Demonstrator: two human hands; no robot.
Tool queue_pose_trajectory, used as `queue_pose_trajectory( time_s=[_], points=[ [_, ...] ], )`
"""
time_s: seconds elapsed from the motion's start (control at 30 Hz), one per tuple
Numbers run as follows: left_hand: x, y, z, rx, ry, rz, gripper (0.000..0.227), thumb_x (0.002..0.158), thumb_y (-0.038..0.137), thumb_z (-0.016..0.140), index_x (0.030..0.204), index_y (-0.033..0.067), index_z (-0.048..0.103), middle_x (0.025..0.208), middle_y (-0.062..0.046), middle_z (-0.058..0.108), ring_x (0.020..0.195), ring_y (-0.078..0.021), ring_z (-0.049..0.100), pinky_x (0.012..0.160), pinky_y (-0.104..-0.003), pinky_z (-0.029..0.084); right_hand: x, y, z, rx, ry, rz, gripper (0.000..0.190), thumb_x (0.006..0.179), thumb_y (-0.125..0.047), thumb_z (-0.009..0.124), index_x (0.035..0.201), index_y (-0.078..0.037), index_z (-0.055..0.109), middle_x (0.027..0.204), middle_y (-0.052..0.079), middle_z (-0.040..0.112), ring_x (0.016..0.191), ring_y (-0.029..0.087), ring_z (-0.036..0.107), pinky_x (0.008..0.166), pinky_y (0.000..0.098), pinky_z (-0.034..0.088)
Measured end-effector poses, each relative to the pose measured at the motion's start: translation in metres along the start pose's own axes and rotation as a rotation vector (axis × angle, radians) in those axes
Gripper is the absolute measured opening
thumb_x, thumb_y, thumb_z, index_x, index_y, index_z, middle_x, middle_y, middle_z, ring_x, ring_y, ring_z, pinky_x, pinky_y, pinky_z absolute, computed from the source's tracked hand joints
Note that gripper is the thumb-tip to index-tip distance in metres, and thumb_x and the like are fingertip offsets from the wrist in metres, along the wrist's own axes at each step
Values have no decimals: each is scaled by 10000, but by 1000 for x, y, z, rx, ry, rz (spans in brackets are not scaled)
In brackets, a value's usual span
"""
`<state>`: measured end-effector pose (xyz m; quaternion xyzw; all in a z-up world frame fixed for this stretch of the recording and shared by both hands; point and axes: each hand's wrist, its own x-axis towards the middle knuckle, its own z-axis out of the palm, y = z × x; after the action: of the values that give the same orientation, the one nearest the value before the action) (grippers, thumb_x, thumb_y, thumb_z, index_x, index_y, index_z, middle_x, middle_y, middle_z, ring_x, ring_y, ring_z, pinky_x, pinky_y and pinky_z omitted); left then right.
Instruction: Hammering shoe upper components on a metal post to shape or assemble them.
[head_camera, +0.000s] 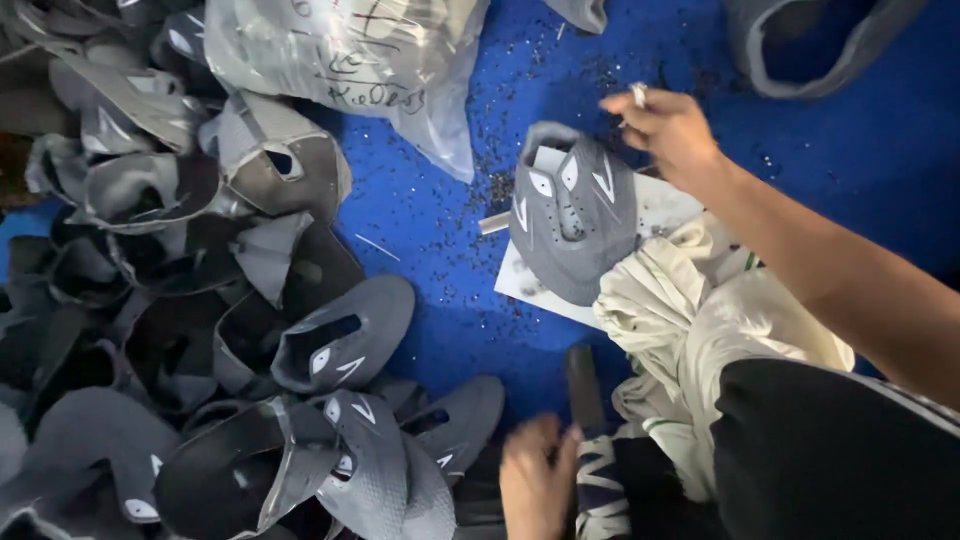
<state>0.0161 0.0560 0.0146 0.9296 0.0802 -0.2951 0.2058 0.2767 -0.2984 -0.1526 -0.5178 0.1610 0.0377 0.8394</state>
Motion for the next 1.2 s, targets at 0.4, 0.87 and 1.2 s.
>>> queue_pose_trajectory(
  time_s=[0.4, 0.87, 1.2],
  points=[
    [223, 171, -81, -843, 1014, 582, 384, 892, 257, 767, 1093, -14, 583, 1058, -156, 591, 965, -266, 597, 875, -386, 520, 37, -17, 3, -139, 47, 100, 168, 1018, -86, 625, 1125, -37, 746, 784, -20, 584, 558, 66, 452, 477, 225, 336],
    [108, 97, -40, -1447, 568, 230, 274, 940, 157, 712, 1148, 49, 569, 1025, -78, 627, 901, -182, 594, 793, -361, 486, 44, -87, 57, -184, -6, -88, 64, 974, -127, 661, 1035, -109, 658, 730, -40, 569, 546, 62, 459, 454, 266, 351],
    [133, 54, -59, -808, 179, 250, 245, 891, 123, 818, 1078, -31, 775, 949, -84, 728, 885, -115, 638, 805, -272, 524, -90, -56, 36, -392, -789, -24, 650, 1012, -633, 590, 1280, -51, 693, 1260, 129, 712, 1191, 220, 636, 1035, 428, 476]
  ],
)
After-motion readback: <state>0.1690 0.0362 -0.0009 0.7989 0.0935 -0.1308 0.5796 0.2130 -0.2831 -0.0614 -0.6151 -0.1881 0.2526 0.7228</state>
